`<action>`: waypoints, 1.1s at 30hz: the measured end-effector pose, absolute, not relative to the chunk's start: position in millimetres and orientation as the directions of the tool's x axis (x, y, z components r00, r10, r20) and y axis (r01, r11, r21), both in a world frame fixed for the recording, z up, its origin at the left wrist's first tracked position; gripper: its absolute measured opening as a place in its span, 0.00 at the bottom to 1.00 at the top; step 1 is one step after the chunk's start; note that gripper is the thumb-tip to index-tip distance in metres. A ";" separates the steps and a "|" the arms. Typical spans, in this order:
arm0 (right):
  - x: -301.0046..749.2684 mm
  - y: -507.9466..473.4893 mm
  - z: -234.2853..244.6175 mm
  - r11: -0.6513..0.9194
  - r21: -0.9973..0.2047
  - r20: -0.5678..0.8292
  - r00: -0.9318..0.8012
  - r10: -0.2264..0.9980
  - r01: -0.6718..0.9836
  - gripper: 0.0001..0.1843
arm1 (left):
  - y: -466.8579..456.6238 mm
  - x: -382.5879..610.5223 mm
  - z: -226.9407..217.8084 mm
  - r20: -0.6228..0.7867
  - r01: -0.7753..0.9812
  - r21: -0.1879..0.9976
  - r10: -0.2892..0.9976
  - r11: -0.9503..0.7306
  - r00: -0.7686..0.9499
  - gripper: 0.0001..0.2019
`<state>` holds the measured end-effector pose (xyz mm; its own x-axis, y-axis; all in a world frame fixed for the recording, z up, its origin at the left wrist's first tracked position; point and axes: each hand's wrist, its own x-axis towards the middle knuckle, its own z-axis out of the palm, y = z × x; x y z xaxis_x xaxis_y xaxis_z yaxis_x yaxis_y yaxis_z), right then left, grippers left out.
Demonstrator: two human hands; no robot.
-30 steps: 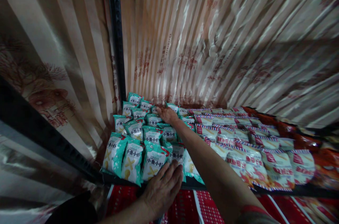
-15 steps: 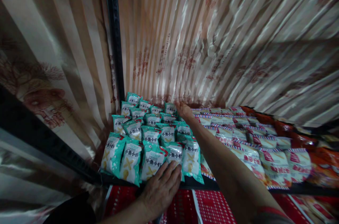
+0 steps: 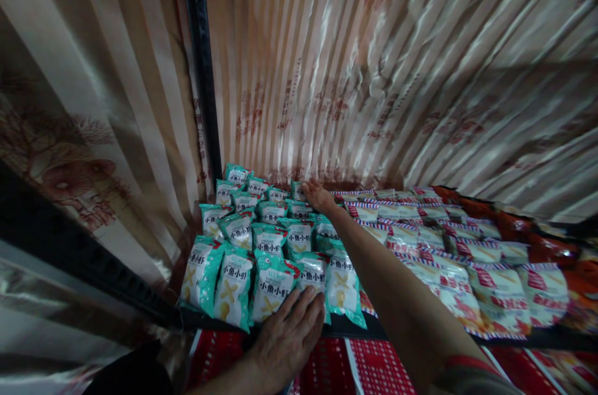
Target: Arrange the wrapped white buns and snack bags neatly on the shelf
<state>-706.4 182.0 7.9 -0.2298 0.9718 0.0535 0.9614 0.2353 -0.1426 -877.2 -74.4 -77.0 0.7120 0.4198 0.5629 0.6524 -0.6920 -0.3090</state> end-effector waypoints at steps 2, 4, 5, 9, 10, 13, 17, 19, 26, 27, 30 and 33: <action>-707.6 185.9 8.4 0.258 -0.135 0.060 -0.252 0.966 0.957 0.26 | -74.1 -876.6 -77.7 0.563 0.656 -0.297 0.428 -0.694 0.707 0.22; -709.3 189.5 10.1 0.286 -0.136 0.036 -0.284 0.958 0.948 0.26 | -74.1 -876.3 -77.7 0.569 0.663 -0.287 0.434 -0.691 0.699 0.22; -710.2 190.8 11.2 0.293 -0.140 0.018 -0.294 0.956 0.946 0.26 | -74.1 -876.3 -77.5 0.570 0.664 -0.286 0.435 -0.691 0.697 0.22; -713.3 192.7 13.4 0.275 -0.152 -0.018 -0.280 0.960 0.949 0.28 | -73.5 -876.6 -77.7 0.563 0.654 -0.289 0.429 -0.699 0.707 0.22; -713.8 192.7 13.5 0.269 -0.152 -0.020 -0.275 0.961 0.951 0.28 | -73.2 -876.6 -78.3 0.562 0.652 -0.287 0.428 -0.702 0.708 0.22; -715.1 192.2 14.1 0.263 -0.152 -0.036 -0.271 0.962 0.953 0.28 | -72.6 -876.5 -80.4 0.562 0.646 -0.278 0.426 -0.711 0.709 0.23; -716.6 190.5 16.2 0.260 -0.144 -0.068 -0.272 0.960 0.955 0.29 | -72.4 -876.3 -80.9 0.568 0.649 -0.279 0.423 -0.708 0.706 0.22; -717.4 189.0 16.6 0.253 -0.141 -0.081 -0.266 0.961 0.957 0.29 | -72.5 -876.2 -80.5 0.579 0.652 -0.278 0.419 -0.705 0.699 0.22; -716.4 191.4 14.1 0.237 -0.140 -0.081 -0.250 0.965 0.961 0.29 | -73.1 -875.8 -79.7 0.582 0.660 -0.289 0.420 -0.694 0.697 0.22; -715.9 192.5 13.4 0.235 -0.138 -0.083 -0.247 0.965 0.962 0.30 | -73.2 -876.1 -79.0 0.573 0.661 -0.292 0.427 -0.691 0.700 0.22; -715.4 194.5 10.6 0.242 -0.131 -0.088 -0.255 0.963 0.961 0.29 | -73.4 -877.0 -76.4 0.555 0.659 -0.297 0.436 -0.691 0.708 0.22; -716.3 194.2 7.1 0.281 -0.121 -0.078 -0.291 0.953 0.952 0.28 | -73.6 -877.0 -75.4 0.571 0.657 -0.297 0.423 -0.693 0.704 0.22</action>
<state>-716.3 194.2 7.1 -0.2912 0.9535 -0.0781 0.9521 0.2808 -0.1213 -877.0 -73.6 -75.4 0.7039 0.4226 0.5709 0.6571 -0.6927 -0.2973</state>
